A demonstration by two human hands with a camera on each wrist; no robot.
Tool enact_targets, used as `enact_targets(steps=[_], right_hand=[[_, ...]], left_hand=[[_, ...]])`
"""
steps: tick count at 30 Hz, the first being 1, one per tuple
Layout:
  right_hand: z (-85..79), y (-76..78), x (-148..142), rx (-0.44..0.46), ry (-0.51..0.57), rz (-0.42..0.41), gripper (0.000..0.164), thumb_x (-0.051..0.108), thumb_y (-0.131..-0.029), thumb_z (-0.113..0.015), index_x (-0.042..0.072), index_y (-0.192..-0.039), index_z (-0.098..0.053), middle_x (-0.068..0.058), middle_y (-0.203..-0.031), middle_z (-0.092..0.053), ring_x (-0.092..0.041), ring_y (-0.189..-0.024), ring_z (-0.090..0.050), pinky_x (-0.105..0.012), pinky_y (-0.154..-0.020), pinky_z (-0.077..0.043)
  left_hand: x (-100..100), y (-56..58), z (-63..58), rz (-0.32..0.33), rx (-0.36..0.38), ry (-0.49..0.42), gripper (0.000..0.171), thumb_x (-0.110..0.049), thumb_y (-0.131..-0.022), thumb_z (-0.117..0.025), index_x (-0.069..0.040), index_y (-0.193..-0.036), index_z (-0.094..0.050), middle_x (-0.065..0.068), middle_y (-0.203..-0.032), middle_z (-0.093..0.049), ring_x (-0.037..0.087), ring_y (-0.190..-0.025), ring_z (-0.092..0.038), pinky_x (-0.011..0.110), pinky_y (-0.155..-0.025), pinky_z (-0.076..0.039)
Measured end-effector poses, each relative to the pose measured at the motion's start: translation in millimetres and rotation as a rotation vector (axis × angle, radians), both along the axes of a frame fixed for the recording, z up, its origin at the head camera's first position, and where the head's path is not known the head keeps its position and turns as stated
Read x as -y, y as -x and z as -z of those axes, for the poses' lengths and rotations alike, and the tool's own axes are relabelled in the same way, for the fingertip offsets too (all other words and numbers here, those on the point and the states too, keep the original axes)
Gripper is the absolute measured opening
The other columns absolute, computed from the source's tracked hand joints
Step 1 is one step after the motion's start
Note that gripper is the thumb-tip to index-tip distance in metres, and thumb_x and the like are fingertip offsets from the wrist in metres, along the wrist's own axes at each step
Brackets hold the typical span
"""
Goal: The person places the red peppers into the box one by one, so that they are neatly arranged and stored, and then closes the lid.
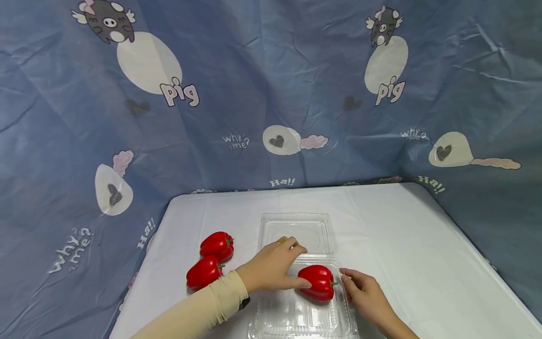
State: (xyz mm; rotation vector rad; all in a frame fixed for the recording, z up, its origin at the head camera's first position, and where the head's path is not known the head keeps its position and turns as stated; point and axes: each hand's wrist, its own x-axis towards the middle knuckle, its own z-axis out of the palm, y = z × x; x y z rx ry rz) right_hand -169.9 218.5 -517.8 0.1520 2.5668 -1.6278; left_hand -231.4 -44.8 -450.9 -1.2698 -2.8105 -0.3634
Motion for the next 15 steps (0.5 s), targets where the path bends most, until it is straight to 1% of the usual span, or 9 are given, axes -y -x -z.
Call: enact_targets(steps=[4,7,15], right_hand=[[-0.7,-0.2,-1.5,0.01,-0.017,0.003,0.032,0.017,-0.099,-0.059,-0.002,-0.125,-0.064,-0.005,-0.072,-0.059,-0.016,-0.063,-0.056,-0.026,-0.054,-0.049],[-1.5,-0.9,-1.7,0.005,-0.018,0.002,0.033,0.017,-0.099,-0.059,-0.003,-0.125,-0.064,-0.005,-0.071,-0.059,-0.016,-0.062,-0.056,-0.026,-0.053,-0.048],[-0.8,-0.1,0.3,0.009,0.01,0.005,0.033,0.016,-0.099,-0.06,-0.002,-0.126,-0.064,-0.005,-0.069,-0.057,-0.016,-0.06,-0.054,-0.025,-0.052,-0.046]], left_hand=[[15.1,2.7,-8.3,-0.047,0.035,-0.006,0.073,-0.07,-0.084,-0.06,-0.017,-0.134,-0.058,-0.002,-0.121,-0.055,0.015,-0.107,-0.056,0.031,-0.084,-0.052],[25.8,5.2,-11.6,-0.083,0.047,0.001,0.071,-0.067,-0.085,-0.062,-0.017,-0.135,-0.058,-0.002,-0.123,-0.055,0.016,-0.11,-0.056,0.034,-0.087,-0.052],[56.6,15.2,-16.4,-0.184,0.03,0.015,0.069,-0.059,-0.083,-0.069,-0.014,-0.135,-0.058,0.003,-0.126,-0.056,0.022,-0.114,-0.055,0.044,-0.094,-0.048]])
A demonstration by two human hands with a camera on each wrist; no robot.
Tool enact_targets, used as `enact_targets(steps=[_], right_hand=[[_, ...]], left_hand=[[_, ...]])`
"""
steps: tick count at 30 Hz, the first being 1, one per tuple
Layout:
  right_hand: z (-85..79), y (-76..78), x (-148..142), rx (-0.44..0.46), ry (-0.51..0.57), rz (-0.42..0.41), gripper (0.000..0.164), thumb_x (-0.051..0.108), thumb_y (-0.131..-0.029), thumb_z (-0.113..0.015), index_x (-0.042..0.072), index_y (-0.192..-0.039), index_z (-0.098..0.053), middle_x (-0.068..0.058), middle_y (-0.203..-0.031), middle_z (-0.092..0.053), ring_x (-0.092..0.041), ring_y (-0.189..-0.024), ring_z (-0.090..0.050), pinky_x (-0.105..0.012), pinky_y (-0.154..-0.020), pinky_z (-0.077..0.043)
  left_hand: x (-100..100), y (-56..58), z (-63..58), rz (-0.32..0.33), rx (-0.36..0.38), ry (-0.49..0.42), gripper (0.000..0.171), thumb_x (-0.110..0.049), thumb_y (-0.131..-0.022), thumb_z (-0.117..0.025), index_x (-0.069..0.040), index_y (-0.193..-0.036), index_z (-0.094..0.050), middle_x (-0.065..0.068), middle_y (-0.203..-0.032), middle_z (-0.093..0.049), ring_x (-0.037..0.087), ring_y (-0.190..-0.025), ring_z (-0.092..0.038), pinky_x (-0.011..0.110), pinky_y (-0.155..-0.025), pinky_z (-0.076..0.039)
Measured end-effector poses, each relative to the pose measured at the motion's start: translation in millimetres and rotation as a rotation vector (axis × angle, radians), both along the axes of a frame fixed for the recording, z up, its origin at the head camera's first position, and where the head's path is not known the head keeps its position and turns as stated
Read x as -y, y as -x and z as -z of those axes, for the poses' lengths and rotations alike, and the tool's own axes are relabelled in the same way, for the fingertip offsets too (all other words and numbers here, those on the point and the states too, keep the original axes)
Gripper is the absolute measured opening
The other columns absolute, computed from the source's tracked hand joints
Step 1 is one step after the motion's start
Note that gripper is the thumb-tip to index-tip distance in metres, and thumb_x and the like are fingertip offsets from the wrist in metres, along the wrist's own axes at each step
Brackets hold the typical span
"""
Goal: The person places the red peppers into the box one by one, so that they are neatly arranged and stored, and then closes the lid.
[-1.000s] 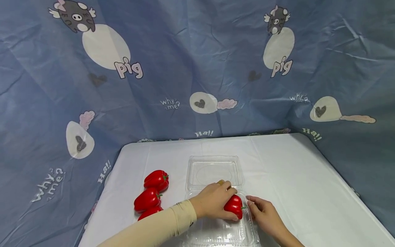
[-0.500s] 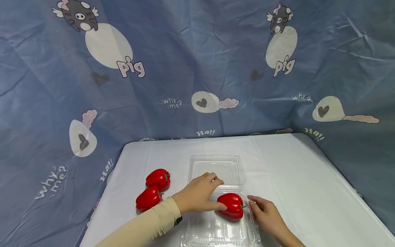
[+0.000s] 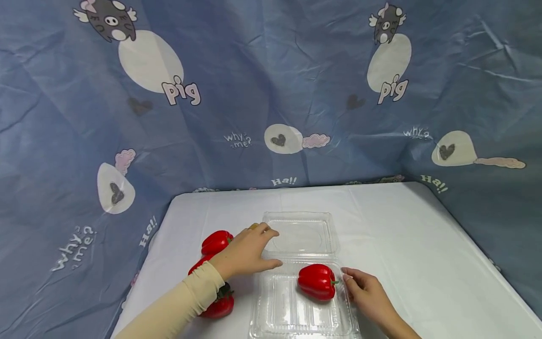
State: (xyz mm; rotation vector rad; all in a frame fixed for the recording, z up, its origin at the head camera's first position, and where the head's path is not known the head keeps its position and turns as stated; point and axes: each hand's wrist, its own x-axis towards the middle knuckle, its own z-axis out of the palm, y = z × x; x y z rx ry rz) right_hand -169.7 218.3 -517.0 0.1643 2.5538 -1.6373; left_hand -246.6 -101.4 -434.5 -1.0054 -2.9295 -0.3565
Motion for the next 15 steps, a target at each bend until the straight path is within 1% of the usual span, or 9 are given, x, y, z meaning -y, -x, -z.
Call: enact_targets(steps=[2,8,15], right_hand=[[0.6,0.7,0.5,0.005,0.0,0.0,0.033,0.016,-0.099,-0.06,-0.003,-0.126,-0.064,-0.005,-0.069,-0.057,-0.016,-0.06,-0.054,-0.025,-0.052,-0.046],[-0.3,0.8,0.8,0.007,0.002,0.001,0.033,0.016,-0.099,-0.06,-0.003,-0.126,-0.064,-0.005,-0.069,-0.057,-0.016,-0.061,-0.055,-0.026,-0.052,-0.047],[-2.7,-0.5,0.7,0.015,0.02,0.004,0.033,0.016,-0.099,-0.06,-0.003,-0.126,-0.063,-0.005,-0.072,-0.059,-0.016,-0.063,-0.056,-0.025,-0.055,-0.048]], left_hand=[[7.7,2.0,-1.2,-0.035,0.006,0.004,0.07,-0.059,-0.083,-0.07,-0.014,-0.135,-0.058,0.004,-0.127,-0.056,0.023,-0.116,-0.054,0.046,-0.097,-0.046],[29.6,7.4,-1.7,-0.103,-0.001,0.013,0.072,-0.059,-0.081,-0.071,-0.013,-0.135,-0.059,0.004,-0.126,-0.057,0.025,-0.118,-0.053,0.048,-0.099,-0.044],[58.7,10.8,-2.6,-0.167,0.004,-0.018,0.07,-0.052,-0.081,-0.075,-0.009,-0.134,-0.06,0.008,-0.124,-0.058,0.03,-0.118,-0.054,0.053,-0.098,-0.042]])
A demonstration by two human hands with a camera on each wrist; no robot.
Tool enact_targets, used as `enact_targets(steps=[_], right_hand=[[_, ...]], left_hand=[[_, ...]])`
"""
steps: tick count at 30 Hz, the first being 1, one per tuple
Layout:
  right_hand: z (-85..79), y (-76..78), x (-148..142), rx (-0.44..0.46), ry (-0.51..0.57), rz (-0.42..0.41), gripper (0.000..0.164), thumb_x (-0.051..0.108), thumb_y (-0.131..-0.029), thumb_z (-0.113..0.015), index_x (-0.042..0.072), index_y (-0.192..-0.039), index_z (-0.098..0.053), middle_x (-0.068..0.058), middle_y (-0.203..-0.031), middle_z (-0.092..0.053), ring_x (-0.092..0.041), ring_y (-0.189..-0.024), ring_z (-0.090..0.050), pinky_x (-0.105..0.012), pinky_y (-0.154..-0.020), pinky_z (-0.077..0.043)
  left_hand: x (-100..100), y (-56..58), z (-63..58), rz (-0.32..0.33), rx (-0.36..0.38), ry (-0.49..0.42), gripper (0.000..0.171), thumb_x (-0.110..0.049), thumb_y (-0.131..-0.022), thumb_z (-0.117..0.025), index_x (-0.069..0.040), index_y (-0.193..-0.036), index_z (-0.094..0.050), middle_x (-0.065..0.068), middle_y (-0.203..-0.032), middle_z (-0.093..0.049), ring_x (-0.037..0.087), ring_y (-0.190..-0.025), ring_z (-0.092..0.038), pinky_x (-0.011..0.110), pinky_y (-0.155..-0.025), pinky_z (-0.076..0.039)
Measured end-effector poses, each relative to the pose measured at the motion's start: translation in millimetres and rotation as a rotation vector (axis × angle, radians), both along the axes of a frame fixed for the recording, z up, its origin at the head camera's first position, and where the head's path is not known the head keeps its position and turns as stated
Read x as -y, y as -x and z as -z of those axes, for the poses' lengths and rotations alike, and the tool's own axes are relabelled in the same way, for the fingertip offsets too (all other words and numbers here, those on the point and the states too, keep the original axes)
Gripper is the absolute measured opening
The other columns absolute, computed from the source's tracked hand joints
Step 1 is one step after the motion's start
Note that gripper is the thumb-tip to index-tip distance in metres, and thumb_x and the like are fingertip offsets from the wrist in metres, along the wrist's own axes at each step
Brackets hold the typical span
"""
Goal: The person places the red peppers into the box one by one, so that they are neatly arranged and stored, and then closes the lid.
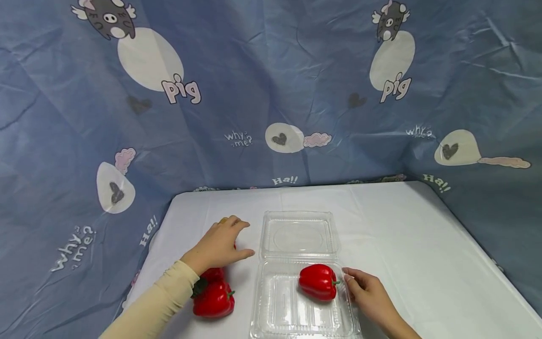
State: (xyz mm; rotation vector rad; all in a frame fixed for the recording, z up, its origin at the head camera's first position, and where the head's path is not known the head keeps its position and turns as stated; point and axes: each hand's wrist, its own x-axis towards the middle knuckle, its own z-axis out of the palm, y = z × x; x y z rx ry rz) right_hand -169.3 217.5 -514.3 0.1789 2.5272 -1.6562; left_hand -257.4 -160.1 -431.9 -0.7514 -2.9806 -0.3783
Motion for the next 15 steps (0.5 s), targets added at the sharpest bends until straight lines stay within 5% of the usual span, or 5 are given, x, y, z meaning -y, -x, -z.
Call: enact_targets(steps=[15], right_hand=[[-0.8,-0.7,1.3,0.01,0.0,0.013,0.032,0.016,-0.1,-0.059,-0.003,-0.126,-0.063,-0.006,-0.072,-0.058,-0.016,-0.063,-0.056,-0.026,-0.055,-0.049]], left_hand=[[39.4,8.4,8.8,-0.126,0.073,-0.029,0.071,-0.049,-0.078,-0.078,-0.01,-0.134,-0.059,0.013,-0.126,-0.057,0.032,-0.114,-0.055,0.059,-0.097,-0.042]])
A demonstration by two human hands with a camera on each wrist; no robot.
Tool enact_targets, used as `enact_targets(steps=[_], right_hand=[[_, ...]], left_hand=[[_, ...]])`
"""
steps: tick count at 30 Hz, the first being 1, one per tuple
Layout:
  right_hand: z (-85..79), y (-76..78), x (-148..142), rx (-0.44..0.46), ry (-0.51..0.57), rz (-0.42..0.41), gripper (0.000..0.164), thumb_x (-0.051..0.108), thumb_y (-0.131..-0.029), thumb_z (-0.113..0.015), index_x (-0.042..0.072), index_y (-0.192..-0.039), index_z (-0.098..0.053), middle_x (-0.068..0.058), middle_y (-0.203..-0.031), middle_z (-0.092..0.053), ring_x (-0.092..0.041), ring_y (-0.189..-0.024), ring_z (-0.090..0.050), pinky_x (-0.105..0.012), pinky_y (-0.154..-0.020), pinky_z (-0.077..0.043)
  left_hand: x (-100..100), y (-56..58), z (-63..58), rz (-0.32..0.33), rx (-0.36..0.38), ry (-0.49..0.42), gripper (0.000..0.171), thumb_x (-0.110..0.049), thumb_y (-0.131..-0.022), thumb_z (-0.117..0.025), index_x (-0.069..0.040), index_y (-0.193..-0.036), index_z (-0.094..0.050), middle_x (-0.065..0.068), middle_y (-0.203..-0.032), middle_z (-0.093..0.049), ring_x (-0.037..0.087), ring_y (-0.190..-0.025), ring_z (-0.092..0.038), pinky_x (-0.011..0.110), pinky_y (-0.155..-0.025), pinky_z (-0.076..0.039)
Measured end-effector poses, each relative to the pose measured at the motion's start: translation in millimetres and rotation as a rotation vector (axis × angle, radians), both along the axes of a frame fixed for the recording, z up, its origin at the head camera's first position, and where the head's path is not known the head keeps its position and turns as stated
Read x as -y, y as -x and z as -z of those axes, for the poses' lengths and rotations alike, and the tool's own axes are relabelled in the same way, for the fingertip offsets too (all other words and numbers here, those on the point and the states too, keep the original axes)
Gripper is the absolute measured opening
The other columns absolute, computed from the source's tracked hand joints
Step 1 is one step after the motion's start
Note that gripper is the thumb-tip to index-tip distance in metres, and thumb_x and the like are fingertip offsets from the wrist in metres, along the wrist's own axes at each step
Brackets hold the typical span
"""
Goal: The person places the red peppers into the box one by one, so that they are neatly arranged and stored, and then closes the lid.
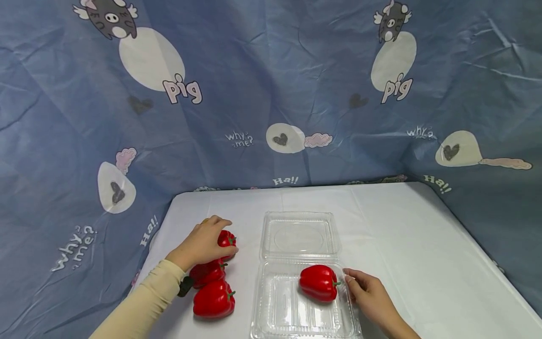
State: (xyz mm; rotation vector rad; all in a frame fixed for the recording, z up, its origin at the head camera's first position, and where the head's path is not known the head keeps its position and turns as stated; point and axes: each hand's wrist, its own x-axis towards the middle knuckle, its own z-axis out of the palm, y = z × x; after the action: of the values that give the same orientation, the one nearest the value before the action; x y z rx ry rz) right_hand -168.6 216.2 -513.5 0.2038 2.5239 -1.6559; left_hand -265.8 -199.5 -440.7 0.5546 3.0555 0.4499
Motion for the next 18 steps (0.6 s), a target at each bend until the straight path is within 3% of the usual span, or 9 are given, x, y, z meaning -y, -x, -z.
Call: enact_targets(steps=[10,18], right_hand=[[1.0,-0.8,-0.7,0.007,0.002,0.014,0.033,0.016,-0.099,-0.06,-0.003,-0.127,-0.063,-0.006,-0.072,-0.057,-0.017,-0.063,-0.056,-0.027,-0.056,-0.049],[-1.5,-1.6,-0.5,0.001,0.005,0.014,0.033,0.015,-0.099,-0.06,-0.003,-0.126,-0.063,-0.006,-0.072,-0.058,-0.016,-0.062,-0.055,-0.026,-0.054,-0.048]], left_hand=[[6.1,8.0,7.3,-0.02,0.045,0.01,0.077,-0.05,-0.077,-0.078,-0.006,-0.136,-0.056,0.017,-0.127,-0.056,0.034,-0.111,-0.055,0.058,-0.093,-0.044],[13.9,12.6,17.4,-0.08,0.132,0.039,0.083,-0.05,-0.071,-0.082,-0.003,-0.135,-0.055,0.019,-0.122,-0.057,0.034,-0.105,-0.057,0.056,-0.083,-0.053]])
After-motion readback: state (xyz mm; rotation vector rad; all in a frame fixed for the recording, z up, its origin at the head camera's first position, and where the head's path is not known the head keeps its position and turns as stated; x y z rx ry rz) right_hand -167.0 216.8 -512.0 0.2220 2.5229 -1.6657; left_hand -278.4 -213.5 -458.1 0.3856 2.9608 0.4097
